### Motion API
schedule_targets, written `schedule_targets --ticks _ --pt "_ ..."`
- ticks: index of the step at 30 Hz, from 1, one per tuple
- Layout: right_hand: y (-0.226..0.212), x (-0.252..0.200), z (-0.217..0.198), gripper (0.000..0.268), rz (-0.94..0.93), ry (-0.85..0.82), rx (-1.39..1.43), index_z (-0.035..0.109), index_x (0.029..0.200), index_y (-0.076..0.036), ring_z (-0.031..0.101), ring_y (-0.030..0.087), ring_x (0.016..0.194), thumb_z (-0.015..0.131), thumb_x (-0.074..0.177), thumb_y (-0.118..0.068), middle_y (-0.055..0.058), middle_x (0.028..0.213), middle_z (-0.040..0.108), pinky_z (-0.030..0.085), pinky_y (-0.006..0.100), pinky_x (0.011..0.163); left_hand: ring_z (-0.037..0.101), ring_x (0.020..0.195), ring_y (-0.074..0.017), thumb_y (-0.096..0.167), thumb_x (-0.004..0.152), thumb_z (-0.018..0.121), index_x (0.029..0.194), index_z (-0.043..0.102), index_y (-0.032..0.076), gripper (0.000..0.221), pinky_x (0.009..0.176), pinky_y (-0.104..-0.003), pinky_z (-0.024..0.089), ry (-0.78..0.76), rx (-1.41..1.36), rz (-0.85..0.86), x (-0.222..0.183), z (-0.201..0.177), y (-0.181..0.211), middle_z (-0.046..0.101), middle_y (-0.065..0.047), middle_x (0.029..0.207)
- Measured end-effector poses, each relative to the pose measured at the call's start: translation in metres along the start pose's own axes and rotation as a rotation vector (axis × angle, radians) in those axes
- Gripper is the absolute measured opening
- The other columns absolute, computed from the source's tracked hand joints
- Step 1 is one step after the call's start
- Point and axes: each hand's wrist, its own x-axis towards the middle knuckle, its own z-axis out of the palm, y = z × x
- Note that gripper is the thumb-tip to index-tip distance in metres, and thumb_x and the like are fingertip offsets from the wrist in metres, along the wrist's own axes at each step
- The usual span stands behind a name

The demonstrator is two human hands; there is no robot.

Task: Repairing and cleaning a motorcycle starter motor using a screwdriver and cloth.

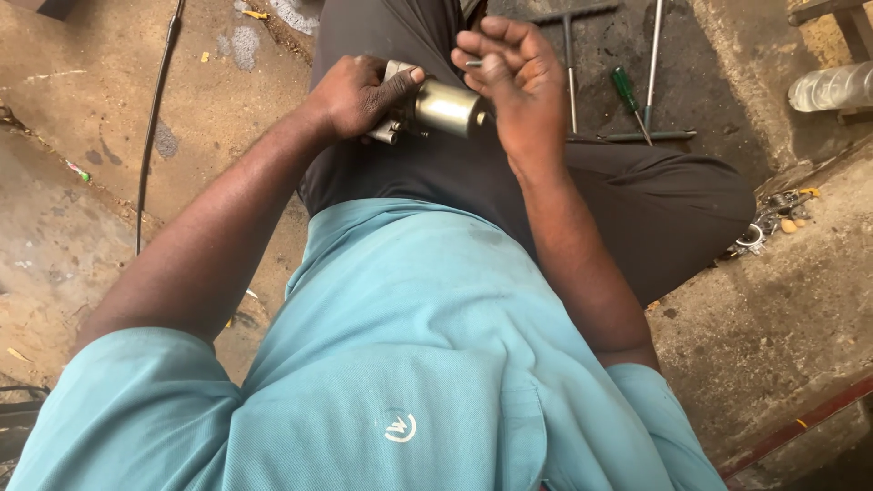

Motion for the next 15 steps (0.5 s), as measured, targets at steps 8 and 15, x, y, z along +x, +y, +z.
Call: schedule_targets --ticks 8,15 --pt "0.016 -0.002 0.002 0.032 -0.307 -0.154 -0.169 0.052 0.139 -0.002 0.073 0.024 0.125 0.054 0.110 0.011 0.016 0.130 0.071 0.063 0.036 0.109 0.073 0.058 -0.0186 0.063 0.097 0.055 0.096 0.074 0.005 0.060 0.050 -0.034 0.060 -0.033 -0.080 -0.052 -0.002 -0.004 0.011 0.073 -0.009 0.071" --pt "0.012 -0.006 0.015 0.029 -0.302 -0.115 -0.393 0.051 0.139 -0.001 0.075 0.020 0.120 0.053 0.111 0.007 0.014 0.123 0.074 0.059 0.033 0.104 0.073 0.057 -0.0183 0.064 0.098 0.055 0.095 0.074 0.003 0.063 0.050 -0.034 0.060 -0.034 -0.065 -0.067 -0.004 -0.004 0.009 0.073 -0.011 0.070"
